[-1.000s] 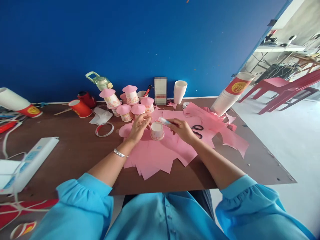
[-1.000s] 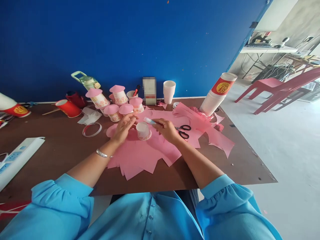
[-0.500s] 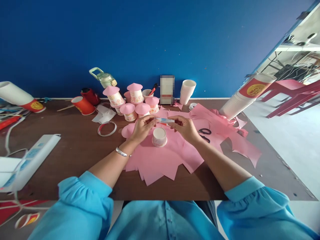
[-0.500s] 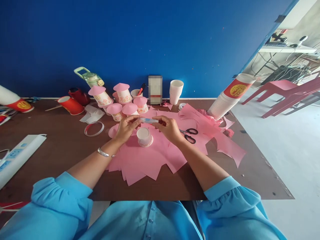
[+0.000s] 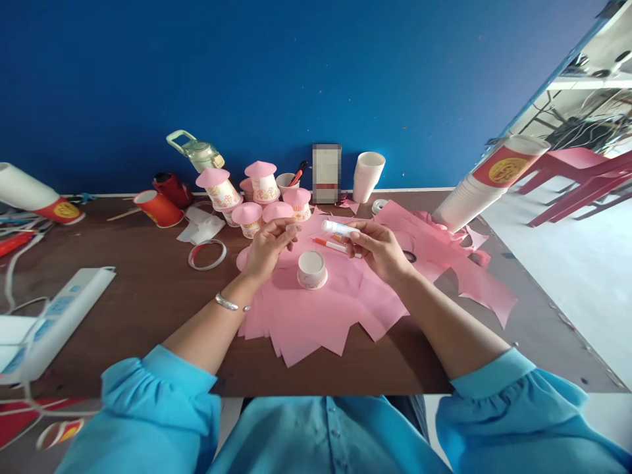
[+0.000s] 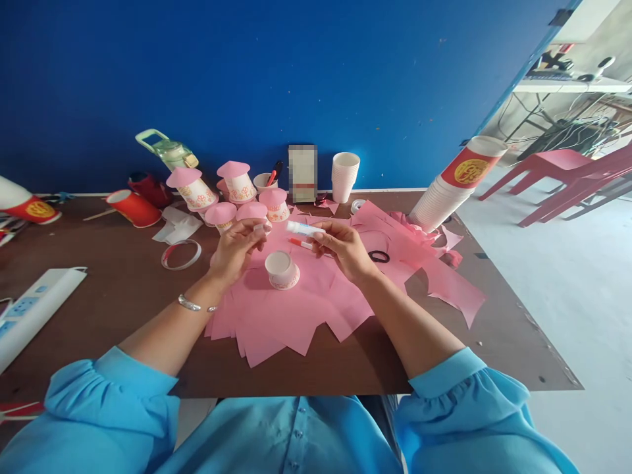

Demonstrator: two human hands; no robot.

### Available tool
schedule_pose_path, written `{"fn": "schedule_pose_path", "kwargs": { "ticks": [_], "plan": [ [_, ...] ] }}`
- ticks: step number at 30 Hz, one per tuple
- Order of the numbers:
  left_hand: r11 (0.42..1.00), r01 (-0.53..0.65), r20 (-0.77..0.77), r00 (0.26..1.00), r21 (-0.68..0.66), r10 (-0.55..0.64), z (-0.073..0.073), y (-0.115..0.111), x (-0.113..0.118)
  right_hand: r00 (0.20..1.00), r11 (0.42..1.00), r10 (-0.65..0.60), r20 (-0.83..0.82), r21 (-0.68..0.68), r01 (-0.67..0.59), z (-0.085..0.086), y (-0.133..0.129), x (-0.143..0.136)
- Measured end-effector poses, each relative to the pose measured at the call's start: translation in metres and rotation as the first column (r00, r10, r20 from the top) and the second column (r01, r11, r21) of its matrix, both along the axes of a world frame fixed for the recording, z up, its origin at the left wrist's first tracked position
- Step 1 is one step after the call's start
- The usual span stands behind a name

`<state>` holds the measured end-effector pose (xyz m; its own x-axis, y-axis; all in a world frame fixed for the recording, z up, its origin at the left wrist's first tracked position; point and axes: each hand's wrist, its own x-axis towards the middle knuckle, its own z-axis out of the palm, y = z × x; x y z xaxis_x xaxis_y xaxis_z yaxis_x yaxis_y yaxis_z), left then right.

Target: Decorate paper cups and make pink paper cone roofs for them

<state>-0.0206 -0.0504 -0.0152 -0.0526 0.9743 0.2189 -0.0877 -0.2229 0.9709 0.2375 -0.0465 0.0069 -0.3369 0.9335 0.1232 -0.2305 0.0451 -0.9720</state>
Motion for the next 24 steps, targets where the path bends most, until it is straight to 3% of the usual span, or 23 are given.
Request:
{"fn": "schedule_pose_path", "kwargs": {
  "ticks": [2,4,7,9,11,14,18,20,24],
  "plan": [
    [1.000,0.026,-0.237,0.971,0.012,-0.023,-0.007,-0.001,-0.002,0.999,0.999,0.043,-0.019,-0.025,-0.044,-0.003,-0.002,-0.002],
    [0.995,0.095,-0.477,0.876,0.021,-0.074,-0.013,-0.002,-0.004,0.996,0.996,0.074,-0.042,-0.048,-0.076,-0.006,-0.002,-0.002],
    [0.977,0.212,-0.643,0.750,0.016,-0.153,-0.015,-0.003,-0.006,0.994,0.994,0.082,-0.067,-0.062,-0.087,-0.008,-0.002,-0.002],
    [0.976,0.208,-0.644,0.755,0.060,-0.121,-0.013,-0.004,-0.006,0.995,0.997,0.060,-0.075,-0.044,-0.063,-0.006,-0.002,-0.003],
    [0.979,0.106,-0.579,0.815,0.177,0.016,-0.006,-0.006,-0.005,0.997,0.999,0.031,-0.076,-0.015,-0.033,-0.003,-0.004,-0.005],
    [0.936,-0.058,-0.385,0.901,0.348,0.199,0.010,-0.016,0.000,0.999,0.999,0.003,-0.043,0.039,-0.002,0.002,-0.010,-0.009],
    [0.911,0.063,-0.393,0.912,0.409,0.113,0.029,-0.034,0.010,0.995,0.979,-0.010,0.101,0.202,-0.011,0.006,-0.024,-0.014],
    [0.904,0.058,-0.396,0.909,0.425,0.128,0.033,-0.041,0.015,0.970,0.943,-0.065,0.235,0.333,-0.018,0.008,-0.031,-0.015],
    [0.932,0.066,-0.302,0.952,0.355,0.047,0.034,-0.047,0.021,0.875,0.781,-0.270,0.403,0.623,-0.046,0.017,-0.043,-0.015]
  ]
}}
